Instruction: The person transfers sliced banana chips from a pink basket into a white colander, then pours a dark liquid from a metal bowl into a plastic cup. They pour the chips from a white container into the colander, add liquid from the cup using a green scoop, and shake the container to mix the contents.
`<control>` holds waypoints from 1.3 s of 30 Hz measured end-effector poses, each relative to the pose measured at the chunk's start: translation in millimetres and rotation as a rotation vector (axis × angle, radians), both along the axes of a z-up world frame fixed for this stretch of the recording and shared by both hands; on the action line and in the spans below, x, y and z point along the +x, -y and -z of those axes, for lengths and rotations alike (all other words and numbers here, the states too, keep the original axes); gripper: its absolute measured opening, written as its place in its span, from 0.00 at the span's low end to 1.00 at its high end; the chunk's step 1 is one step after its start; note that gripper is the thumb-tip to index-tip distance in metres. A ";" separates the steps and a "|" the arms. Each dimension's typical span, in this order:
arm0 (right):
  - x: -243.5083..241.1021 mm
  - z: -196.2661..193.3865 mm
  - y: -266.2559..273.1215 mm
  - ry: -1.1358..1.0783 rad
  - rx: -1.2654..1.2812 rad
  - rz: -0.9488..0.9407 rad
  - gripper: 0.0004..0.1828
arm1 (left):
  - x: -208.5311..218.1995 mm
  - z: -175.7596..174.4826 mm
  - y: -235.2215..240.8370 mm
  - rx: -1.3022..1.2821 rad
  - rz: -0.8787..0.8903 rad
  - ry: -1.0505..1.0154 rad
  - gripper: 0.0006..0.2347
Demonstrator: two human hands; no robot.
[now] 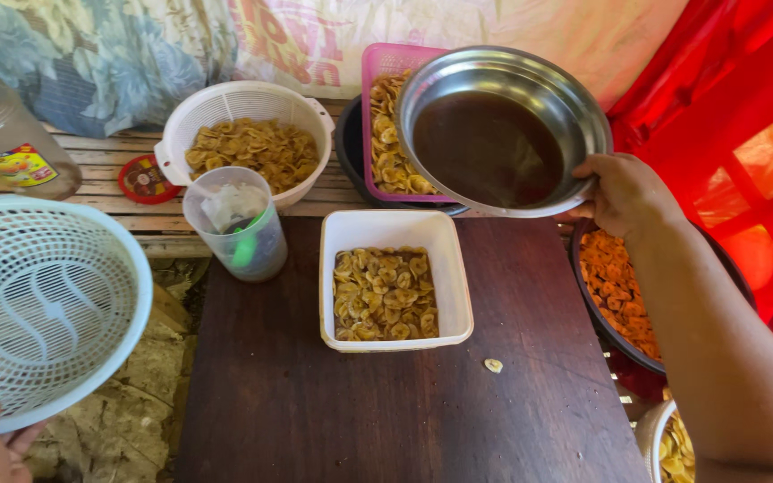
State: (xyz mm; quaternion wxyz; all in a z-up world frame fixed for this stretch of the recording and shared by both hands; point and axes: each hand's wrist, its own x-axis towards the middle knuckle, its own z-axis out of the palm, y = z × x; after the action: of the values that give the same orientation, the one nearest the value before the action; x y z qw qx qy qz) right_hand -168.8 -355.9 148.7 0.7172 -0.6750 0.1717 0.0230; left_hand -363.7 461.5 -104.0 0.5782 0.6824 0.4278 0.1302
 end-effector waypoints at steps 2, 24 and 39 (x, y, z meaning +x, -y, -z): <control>7.5 -13.4 -33.3 0.050 0.032 -0.054 0.13 | -3.3 -5.7 2.2 0.000 0.005 0.025 0.16; 67.3 -41.1 -217.2 0.058 -0.165 -0.355 0.14 | -39.2 -55.8 75.0 -0.070 0.000 0.136 0.15; 69.4 -47.0 -236.9 0.104 -0.273 -0.309 0.14 | -24.9 -60.8 73.3 0.001 0.033 0.153 0.14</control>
State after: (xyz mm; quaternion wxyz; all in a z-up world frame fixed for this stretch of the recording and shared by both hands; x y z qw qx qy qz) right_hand -99.3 -119.0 195.8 0.6151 -0.7843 0.0306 0.0745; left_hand -388.6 388.1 -43.2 0.6110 0.6776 0.3711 0.1726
